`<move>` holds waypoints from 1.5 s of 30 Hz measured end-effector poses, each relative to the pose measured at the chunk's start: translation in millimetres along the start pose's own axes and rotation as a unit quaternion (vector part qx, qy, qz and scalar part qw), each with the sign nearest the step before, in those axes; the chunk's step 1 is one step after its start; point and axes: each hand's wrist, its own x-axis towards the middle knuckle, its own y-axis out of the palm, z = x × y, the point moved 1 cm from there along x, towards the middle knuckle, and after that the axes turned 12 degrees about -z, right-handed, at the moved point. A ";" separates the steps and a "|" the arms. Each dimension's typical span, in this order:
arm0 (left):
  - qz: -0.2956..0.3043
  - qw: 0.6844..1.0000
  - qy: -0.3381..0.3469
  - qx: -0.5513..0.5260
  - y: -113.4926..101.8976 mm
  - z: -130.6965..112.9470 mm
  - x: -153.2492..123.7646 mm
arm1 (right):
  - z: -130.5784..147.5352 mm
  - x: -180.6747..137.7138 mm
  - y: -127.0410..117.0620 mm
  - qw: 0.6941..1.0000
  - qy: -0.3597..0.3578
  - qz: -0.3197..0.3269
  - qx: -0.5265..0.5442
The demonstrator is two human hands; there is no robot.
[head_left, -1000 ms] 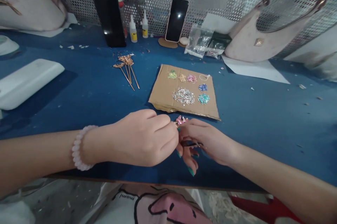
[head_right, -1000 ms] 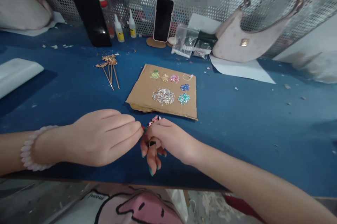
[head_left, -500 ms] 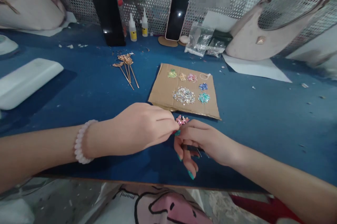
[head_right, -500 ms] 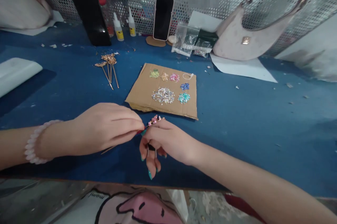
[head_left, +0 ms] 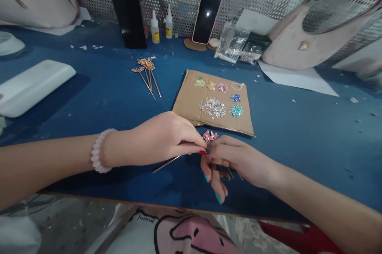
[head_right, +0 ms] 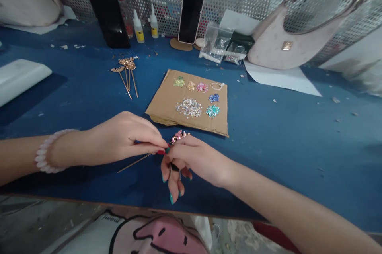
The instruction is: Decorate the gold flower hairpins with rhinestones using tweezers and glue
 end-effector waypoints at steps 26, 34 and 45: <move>-0.004 1.000 0.003 -0.015 2.3 1.5 -1.4 | 1.1 -2.1 -0.3 1.000 0.019 -0.014 -0.020; -0.022 0.999 -0.004 -0.029 6.2 3.6 -3.8 | 0.8 -2.3 -0.6 0.999 0.029 -0.012 -0.012; -0.008 0.999 -0.022 -0.049 4.7 4.6 -2.6 | 2.7 -3.4 -0.1 0.999 0.034 -0.014 -0.017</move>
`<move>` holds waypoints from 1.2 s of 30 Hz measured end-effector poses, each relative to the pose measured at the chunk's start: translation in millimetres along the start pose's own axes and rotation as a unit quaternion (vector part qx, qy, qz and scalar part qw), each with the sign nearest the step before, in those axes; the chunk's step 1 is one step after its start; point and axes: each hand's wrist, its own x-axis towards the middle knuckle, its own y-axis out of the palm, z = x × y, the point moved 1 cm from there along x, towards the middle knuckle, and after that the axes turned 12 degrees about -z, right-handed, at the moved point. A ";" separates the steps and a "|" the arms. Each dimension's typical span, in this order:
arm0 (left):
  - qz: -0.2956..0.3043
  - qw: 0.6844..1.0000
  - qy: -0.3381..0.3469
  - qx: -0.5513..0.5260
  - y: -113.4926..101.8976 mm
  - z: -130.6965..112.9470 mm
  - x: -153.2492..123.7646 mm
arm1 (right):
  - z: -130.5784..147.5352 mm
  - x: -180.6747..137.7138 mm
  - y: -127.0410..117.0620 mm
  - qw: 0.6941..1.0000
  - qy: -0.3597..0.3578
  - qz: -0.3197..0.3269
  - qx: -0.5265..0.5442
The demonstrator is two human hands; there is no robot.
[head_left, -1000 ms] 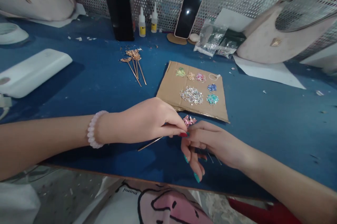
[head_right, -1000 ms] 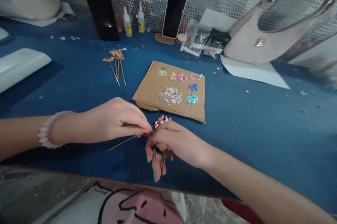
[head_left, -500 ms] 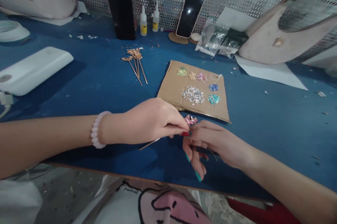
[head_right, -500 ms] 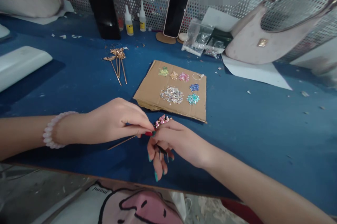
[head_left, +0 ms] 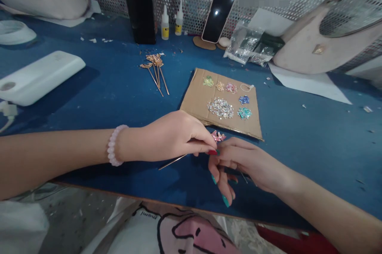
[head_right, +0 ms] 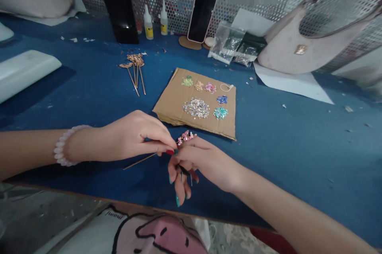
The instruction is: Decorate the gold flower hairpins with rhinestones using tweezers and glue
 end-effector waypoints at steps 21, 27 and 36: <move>-0.037 0.999 0.004 0.024 3.4 0.1 -2.4 | -2.3 3.6 -4.9 0.999 -0.015 0.028 0.040; -0.056 0.981 0.118 0.146 3.1 4.1 -7.2 | -0.9 5.9 -9.9 0.997 -0.030 0.015 0.067; -0.086 0.976 0.105 0.170 1.6 2.5 -8.1 | 0.4 7.9 -8.6 0.997 -0.069 -0.017 0.017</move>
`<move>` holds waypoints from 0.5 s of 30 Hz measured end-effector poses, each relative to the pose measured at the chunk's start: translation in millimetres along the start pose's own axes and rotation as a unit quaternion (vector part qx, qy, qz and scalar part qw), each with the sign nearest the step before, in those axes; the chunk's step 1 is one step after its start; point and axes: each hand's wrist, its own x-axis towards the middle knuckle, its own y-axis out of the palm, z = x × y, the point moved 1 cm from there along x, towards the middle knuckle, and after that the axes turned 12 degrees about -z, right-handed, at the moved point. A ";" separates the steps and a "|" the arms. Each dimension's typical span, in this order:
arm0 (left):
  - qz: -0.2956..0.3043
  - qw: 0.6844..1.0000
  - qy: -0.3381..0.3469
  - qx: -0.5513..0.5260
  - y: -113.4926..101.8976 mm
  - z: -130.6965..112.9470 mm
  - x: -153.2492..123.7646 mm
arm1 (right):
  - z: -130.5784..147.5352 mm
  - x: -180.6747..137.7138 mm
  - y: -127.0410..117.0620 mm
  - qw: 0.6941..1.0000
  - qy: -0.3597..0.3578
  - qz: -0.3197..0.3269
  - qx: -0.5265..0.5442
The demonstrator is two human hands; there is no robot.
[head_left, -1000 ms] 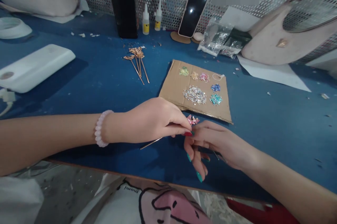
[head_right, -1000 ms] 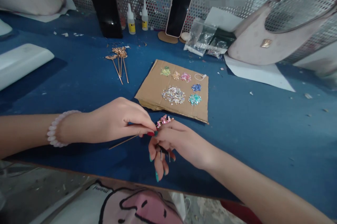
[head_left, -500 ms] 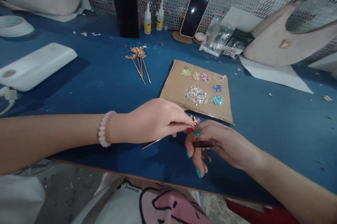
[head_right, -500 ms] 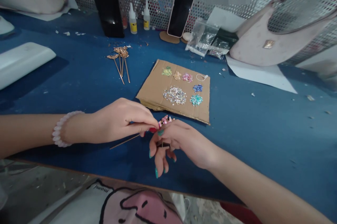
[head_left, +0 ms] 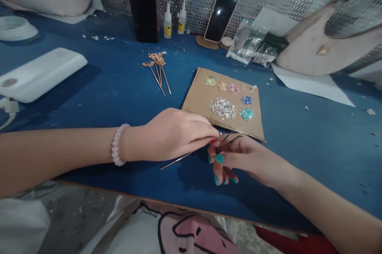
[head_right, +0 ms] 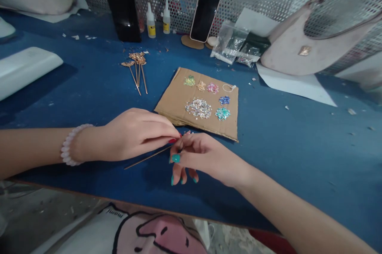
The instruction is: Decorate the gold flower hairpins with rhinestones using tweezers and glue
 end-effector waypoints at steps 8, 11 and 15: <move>-0.021 0.995 0.074 0.065 -3.8 -2.4 -2.0 | -5.2 0.7 1.4 0.998 0.006 -0.032 0.045; -0.005 0.991 0.096 0.092 -6.5 -3.6 -0.7 | -6.3 0.9 1.3 0.999 0.008 -0.035 0.036; -0.012 0.984 0.121 0.128 -12.4 -4.5 1.5 | -7.6 0.1 1.4 0.999 0.008 -0.048 0.008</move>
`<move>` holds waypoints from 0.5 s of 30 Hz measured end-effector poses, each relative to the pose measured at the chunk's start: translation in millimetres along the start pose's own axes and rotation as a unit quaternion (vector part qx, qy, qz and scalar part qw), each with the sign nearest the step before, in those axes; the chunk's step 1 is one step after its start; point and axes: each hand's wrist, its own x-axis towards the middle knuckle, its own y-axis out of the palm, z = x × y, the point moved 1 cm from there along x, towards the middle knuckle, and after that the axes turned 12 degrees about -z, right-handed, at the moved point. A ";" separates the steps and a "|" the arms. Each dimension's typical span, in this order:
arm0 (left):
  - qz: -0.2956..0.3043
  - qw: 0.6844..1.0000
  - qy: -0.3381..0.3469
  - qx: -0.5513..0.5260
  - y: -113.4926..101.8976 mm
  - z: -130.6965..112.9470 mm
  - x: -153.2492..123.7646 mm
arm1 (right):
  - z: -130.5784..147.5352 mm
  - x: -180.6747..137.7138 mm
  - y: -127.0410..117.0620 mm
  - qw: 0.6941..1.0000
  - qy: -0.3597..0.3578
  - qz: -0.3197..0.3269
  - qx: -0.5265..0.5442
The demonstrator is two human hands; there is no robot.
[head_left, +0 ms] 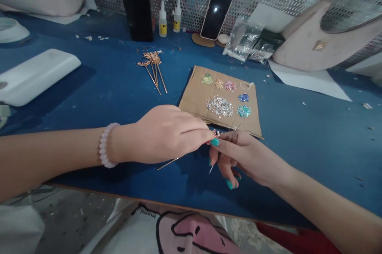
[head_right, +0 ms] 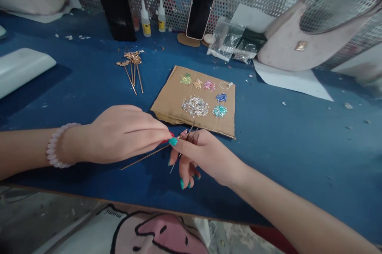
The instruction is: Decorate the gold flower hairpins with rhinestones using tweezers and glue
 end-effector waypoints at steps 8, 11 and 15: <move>0.013 0.999 0.029 -0.011 -6.6 2.6 2.5 | -0.3 -2.4 -1.2 0.997 -0.049 -0.016 -0.056; 0.019 0.999 0.037 -0.011 -6.4 2.0 2.5 | 0.0 -2.9 0.2 0.996 -0.048 -0.034 -0.065; 0.018 0.999 0.051 -0.002 -5.9 1.7 1.5 | 0.3 -2.7 3.8 0.996 -0.042 -0.044 -0.062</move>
